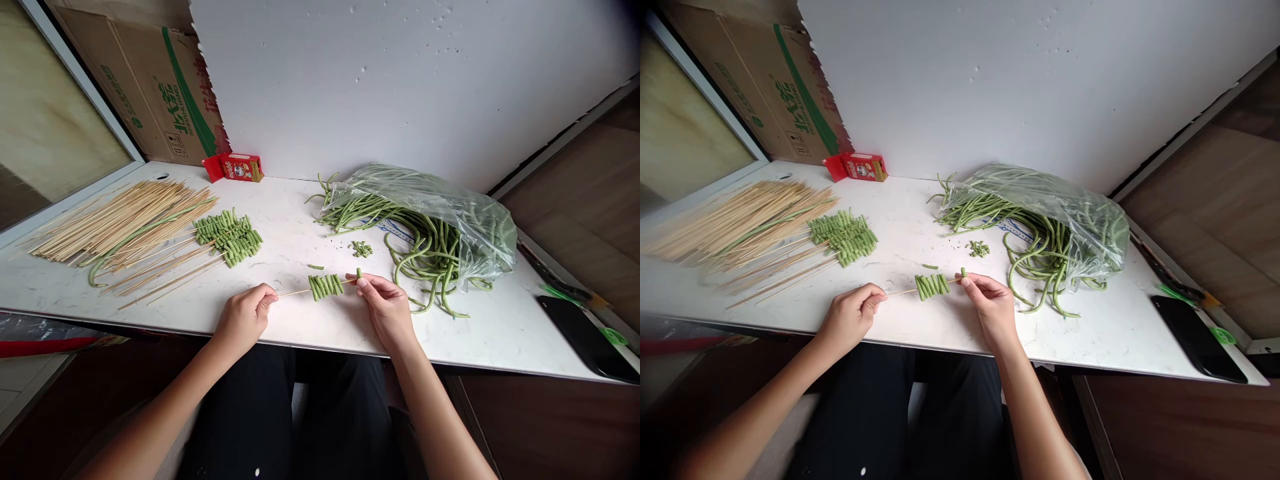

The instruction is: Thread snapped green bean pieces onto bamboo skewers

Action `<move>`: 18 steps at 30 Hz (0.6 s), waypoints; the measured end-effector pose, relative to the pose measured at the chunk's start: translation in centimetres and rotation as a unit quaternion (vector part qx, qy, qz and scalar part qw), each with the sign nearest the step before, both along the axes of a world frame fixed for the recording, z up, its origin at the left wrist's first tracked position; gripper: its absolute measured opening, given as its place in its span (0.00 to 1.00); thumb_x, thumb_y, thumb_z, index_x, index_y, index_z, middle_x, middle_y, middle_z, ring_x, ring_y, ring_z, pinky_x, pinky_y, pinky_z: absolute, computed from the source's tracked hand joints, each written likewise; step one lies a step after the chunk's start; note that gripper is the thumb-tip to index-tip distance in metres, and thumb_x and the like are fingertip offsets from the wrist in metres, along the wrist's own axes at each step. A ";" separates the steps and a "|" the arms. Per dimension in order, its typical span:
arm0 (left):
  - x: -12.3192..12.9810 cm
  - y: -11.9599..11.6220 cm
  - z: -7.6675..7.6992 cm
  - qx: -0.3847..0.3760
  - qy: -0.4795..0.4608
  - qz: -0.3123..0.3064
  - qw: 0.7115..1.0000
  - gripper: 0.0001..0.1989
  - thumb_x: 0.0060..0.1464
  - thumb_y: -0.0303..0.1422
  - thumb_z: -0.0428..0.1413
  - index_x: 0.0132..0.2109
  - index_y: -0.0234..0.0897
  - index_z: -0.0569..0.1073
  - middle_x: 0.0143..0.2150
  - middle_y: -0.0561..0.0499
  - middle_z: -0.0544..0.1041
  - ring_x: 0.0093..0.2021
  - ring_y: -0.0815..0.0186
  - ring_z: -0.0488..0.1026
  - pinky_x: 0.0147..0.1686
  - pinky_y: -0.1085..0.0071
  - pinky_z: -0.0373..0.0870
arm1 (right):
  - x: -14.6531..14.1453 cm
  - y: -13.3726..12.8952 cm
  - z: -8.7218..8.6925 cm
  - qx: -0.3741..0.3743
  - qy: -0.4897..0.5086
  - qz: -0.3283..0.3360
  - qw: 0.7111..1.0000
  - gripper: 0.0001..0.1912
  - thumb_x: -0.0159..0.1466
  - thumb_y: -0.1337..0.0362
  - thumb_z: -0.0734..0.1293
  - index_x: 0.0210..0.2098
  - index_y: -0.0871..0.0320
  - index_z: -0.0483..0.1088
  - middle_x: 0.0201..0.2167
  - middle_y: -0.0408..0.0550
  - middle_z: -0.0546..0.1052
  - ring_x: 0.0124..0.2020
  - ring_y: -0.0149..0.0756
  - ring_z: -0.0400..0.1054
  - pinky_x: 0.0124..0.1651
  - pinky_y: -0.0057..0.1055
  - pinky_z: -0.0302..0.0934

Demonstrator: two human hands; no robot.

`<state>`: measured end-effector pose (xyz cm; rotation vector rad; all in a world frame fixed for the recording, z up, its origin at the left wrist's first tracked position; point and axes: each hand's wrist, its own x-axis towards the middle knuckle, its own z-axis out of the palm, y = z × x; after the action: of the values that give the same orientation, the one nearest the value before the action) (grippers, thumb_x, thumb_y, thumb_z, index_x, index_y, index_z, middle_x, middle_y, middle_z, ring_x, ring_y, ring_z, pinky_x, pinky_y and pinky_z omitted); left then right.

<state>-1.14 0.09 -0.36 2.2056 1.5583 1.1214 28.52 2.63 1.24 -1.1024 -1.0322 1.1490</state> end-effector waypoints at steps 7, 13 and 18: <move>-0.2 0.0 0.1 -0.026 0.018 -0.018 0.999 0.10 0.67 0.25 0.50 0.38 0.40 0.73 0.31 0.54 0.80 0.29 0.67 0.77 0.31 0.73 0.68 | -0.2 -0.2 0.3 0.017 0.002 0.012 1.000 0.11 0.60 0.54 0.81 0.40 0.48 0.86 0.50 0.51 0.86 0.57 0.50 0.78 0.68 0.52 0.64; -0.3 0.0 0.0 -0.034 0.015 -0.022 0.999 0.11 0.65 0.23 0.49 0.37 0.40 0.72 0.32 0.54 0.80 0.30 0.66 0.77 0.32 0.72 0.68 | 0.0 -0.2 0.0 0.042 0.002 0.026 0.999 0.09 0.61 0.55 0.81 0.40 0.47 0.86 0.52 0.50 0.85 0.62 0.50 0.74 0.69 0.51 0.64; -0.1 -0.1 -0.3 -0.001 0.003 0.008 1.000 0.10 0.67 0.27 0.51 0.38 0.39 0.76 0.27 0.54 0.78 0.26 0.67 0.75 0.30 0.72 0.67 | -0.2 -0.1 -0.1 0.042 -0.014 0.006 0.999 0.09 0.61 0.54 0.81 0.39 0.49 0.86 0.51 0.51 0.85 0.61 0.50 0.75 0.68 0.50 0.64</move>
<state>-1.22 0.00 -0.63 2.2005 1.5816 1.1193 28.29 2.50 1.18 -1.0499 -1.1009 1.0923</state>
